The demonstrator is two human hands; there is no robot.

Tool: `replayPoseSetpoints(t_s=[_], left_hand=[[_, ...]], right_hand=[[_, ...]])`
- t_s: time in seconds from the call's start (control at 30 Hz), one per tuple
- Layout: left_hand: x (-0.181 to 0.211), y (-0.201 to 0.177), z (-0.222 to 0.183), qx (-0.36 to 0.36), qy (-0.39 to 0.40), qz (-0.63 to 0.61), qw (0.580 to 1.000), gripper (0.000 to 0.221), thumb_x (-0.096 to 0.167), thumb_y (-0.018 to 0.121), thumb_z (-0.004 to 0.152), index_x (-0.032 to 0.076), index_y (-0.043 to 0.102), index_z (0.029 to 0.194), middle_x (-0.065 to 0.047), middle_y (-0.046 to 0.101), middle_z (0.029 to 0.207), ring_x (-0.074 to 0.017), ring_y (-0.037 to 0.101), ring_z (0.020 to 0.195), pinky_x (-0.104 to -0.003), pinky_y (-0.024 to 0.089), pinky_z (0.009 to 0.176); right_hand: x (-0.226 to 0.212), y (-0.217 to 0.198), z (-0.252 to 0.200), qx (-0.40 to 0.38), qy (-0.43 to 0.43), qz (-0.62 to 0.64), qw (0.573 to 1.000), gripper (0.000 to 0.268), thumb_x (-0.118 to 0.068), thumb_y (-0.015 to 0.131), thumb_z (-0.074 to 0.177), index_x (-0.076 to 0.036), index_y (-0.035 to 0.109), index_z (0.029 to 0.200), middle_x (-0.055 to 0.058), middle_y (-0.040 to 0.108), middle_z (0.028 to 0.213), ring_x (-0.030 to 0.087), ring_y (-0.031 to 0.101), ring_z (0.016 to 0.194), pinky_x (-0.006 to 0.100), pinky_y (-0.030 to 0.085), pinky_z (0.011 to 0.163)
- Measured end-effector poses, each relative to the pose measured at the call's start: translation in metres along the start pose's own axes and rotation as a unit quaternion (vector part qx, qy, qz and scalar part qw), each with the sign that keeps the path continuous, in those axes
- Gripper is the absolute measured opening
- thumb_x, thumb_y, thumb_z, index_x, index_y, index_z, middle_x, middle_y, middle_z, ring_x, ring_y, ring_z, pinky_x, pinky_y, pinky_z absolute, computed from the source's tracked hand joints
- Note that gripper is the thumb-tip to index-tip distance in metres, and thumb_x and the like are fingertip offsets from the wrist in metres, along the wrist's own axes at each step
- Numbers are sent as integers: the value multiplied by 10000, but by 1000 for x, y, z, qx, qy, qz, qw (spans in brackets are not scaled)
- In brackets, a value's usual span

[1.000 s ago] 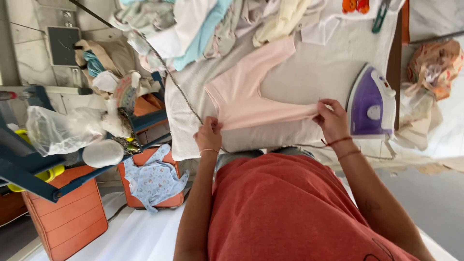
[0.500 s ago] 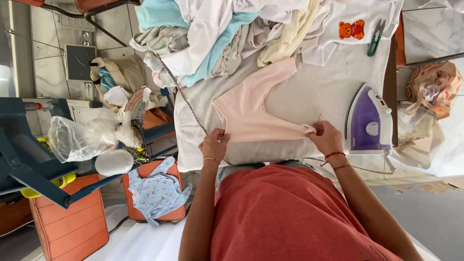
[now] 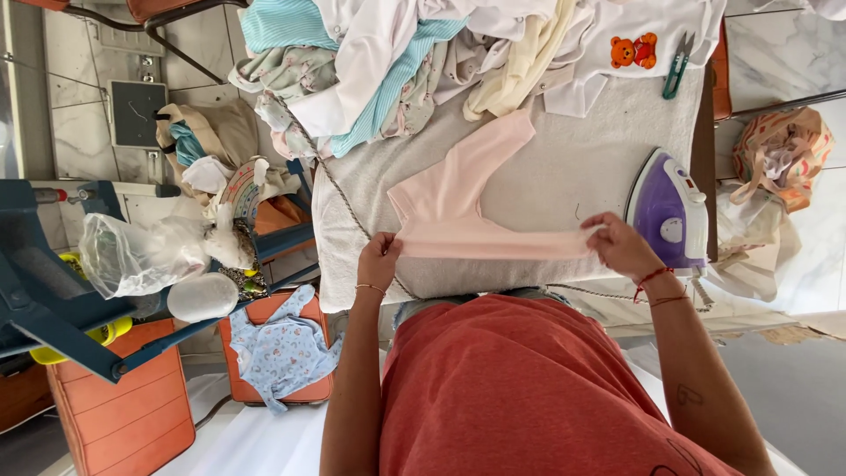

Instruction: Ironing various baby clothes on a pressing table using a steam iron

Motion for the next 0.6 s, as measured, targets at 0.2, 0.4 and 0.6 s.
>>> replayPoseSetpoints(t_s=[0.2,0.4,0.6], left_hand=[[39,16,0,12,30,-120,992,112,146,525,837,42,565,842,-17,474,623,-111,438,582,-213,363,530],[165,-10,-9,-33,94,-266,959,95,180,423,882,87,408,891,-6,497,652,-125,601,551,-156,431,405],[200,-25,-46,-39,272,-284,919,134,212,472,875,83,436,869,8,412,794,-88,425,737,-243,432,673]], right_hand=[[-28,15,8,168,-159,48,972,207,83,501,825,-24,512,1001,81,564,761,104,524,653,197,453,650],[-118,11,-19,261,-321,26,910,161,113,536,840,-26,502,914,59,526,760,91,480,641,178,406,594],[-142,3,-64,292,-358,14,887,275,120,626,796,-38,455,941,69,534,830,89,515,732,183,408,663]])
Point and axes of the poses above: each hand's wrist, its own z-axis towards the middle knuckle, its own y-axis out of the palm, x = y × z, the point moved 2 cm from there along z, towards the middle knuckle
